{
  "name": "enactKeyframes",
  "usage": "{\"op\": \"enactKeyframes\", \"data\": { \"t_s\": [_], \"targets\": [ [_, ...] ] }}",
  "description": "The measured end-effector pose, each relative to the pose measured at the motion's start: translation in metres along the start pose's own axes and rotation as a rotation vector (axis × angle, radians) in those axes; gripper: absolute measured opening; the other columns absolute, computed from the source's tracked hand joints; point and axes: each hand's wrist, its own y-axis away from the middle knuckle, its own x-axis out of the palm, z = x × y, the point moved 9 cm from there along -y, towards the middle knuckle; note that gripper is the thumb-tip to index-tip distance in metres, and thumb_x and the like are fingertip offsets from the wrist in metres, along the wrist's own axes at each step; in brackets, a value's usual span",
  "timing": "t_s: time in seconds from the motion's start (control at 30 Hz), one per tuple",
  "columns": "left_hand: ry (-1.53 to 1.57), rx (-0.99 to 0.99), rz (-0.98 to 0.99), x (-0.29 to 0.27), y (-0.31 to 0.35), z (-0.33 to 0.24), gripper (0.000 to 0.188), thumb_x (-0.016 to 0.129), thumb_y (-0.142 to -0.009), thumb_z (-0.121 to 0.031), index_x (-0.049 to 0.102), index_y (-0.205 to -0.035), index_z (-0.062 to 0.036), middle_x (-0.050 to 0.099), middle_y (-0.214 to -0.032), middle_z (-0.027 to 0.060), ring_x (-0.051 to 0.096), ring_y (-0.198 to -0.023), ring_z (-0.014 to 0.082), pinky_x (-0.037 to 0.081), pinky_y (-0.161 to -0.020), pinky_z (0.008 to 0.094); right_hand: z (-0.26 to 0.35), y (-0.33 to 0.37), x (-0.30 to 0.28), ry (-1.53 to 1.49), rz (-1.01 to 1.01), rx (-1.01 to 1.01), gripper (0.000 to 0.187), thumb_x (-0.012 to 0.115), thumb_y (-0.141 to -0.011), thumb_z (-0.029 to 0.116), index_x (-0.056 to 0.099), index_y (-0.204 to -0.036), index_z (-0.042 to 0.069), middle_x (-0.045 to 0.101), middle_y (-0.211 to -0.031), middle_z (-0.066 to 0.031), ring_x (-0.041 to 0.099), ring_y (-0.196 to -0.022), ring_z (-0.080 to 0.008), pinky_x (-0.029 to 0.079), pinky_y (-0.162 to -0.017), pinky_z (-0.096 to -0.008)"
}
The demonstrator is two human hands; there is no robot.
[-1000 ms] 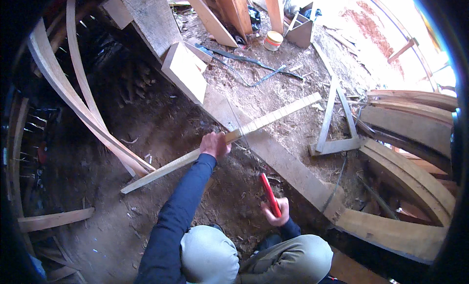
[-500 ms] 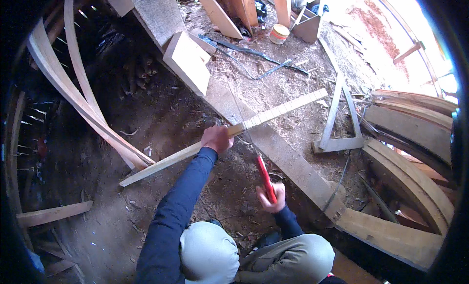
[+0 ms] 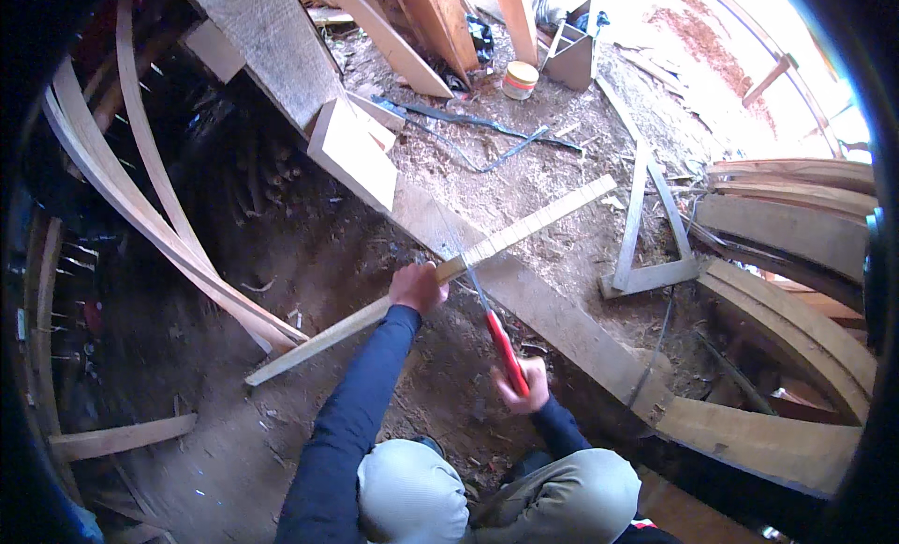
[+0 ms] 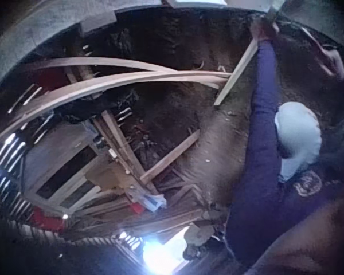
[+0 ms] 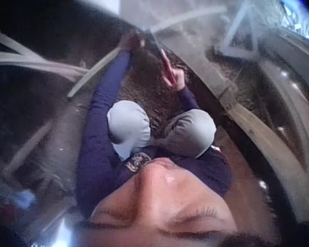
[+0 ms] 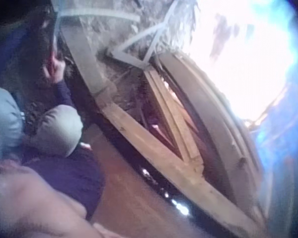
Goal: The person kneels on the ground and uses a red-handled hand saw to cut a thin wooden plank. The plank is held steady with the left hand while the right hand operates the saw in a repetitive back-and-forth motion. The task continues for the duration of the clip without completing the cut.
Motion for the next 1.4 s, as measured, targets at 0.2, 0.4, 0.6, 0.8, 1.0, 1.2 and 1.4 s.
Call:
{"op": "enactKeyframes", "data": {
  "t_s": [0.2,0.4,0.6,0.8,1.0,1.2,1.4],
  "targets": [
    [-0.01,0.023,-0.02,-0.005,-0.001,-0.015,0.032,0.067,-0.077,-0.04,0.07,-0.085,-0.0095,0.07,-0.083,0.0187,0.069,-0.081,0.0352,0.057,-0.074,0.0434,0.013,0.021,-0.009,-0.108,-0.03,-0.059,0.035,0.066,-0.079,0.009,0.04,-0.056,0.012,0.034,-0.047,-0.0016,0.036,-0.038,-0.0131,0.031,-0.041,-0.0304],
    [-0.038,-0.005,0.021,0.003,-0.001,-0.009,0.033,0.067,-0.078,-0.04,0.07,-0.087,-0.0083,0.07,-0.084,0.0181,0.069,-0.083,0.0338,0.056,-0.076,0.0434,0.001,0.014,-0.015,-0.066,0.044,-0.021,0.014,0.066,-0.076,0.011,0.054,-0.069,0.009,0.047,-0.054,-0.0053,0.047,-0.044,-0.0166,0.04,-0.048,-0.0306],
    [-0.054,0.03,-0.047,0.009,-0.008,-0.009,0.032,0.068,-0.076,-0.038,0.07,-0.087,-0.0081,0.07,-0.084,0.0182,0.07,-0.081,0.0342,0.057,-0.073,0.0435,-0.012,-0.005,-0.018,-0.106,-0.011,-0.037,0.015,0.066,-0.077,0.012,0.054,-0.069,0.008,0.043,-0.052,-0.0036,0.044,-0.044,-0.0148,0.038,-0.047,-0.0298],
    [-0.023,0.028,-0.055,0.002,-0.002,-0.01,0.035,0.068,-0.075,-0.04,0.069,-0.085,-0.0072,0.069,-0.081,0.0173,0.069,-0.077,0.0348,0.056,-0.072,0.0448,-0.001,0.009,-0.022,0.008,-0.006,-0.038,0.014,0.066,-0.074,0.01,0.053,-0.067,0.011,0.045,-0.052,-0.0048,0.048,-0.042,-0.0171,0.043,-0.049,-0.0302],
    [-0.032,0.029,-0.086,0.007,-0.002,-0.008,0.031,0.066,-0.076,-0.04,0.07,-0.08,-0.0089,0.069,-0.081,0.0169,0.069,-0.078,0.0349,0.056,-0.072,0.0442,-0.007,-0.035,-0.003,0.009,-0.023,-0.043,0.015,0.067,-0.074,0.013,0.053,-0.069,0.009,0.044,-0.053,-0.0048,0.044,-0.043,-0.016,0.04,-0.048,-0.0293],
    [-0.029,0.035,-0.099,0.002,-0.004,-0.013,0.031,0.069,-0.074,-0.04,0.069,-0.082,-0.0094,0.069,-0.079,0.017,0.069,-0.076,0.0348,0.057,-0.071,0.0445,-0.001,0.022,-0.016,-0.012,0.03,-0.037,0.014,0.066,-0.074,0.014,0.054,-0.067,0.01,0.046,-0.053,-0.0037,0.049,-0.044,-0.0186,0.042,-0.049,-0.03],
    [-0.043,0.02,-0.062,0.001,-0.002,-0.007,0.033,0.068,-0.076,-0.04,0.069,-0.083,-0.0079,0.069,-0.081,0.0173,0.069,-0.078,0.0348,0.057,-0.072,0.0439,0.003,-0.028,0.0,-0.035,0.001,-0.051,0.013,0.066,-0.075,0.008,0.054,-0.069,0.009,0.048,-0.055,-0.0054,0.05,-0.046,-0.0193,0.044,-0.05,-0.0304]
  ]
}}
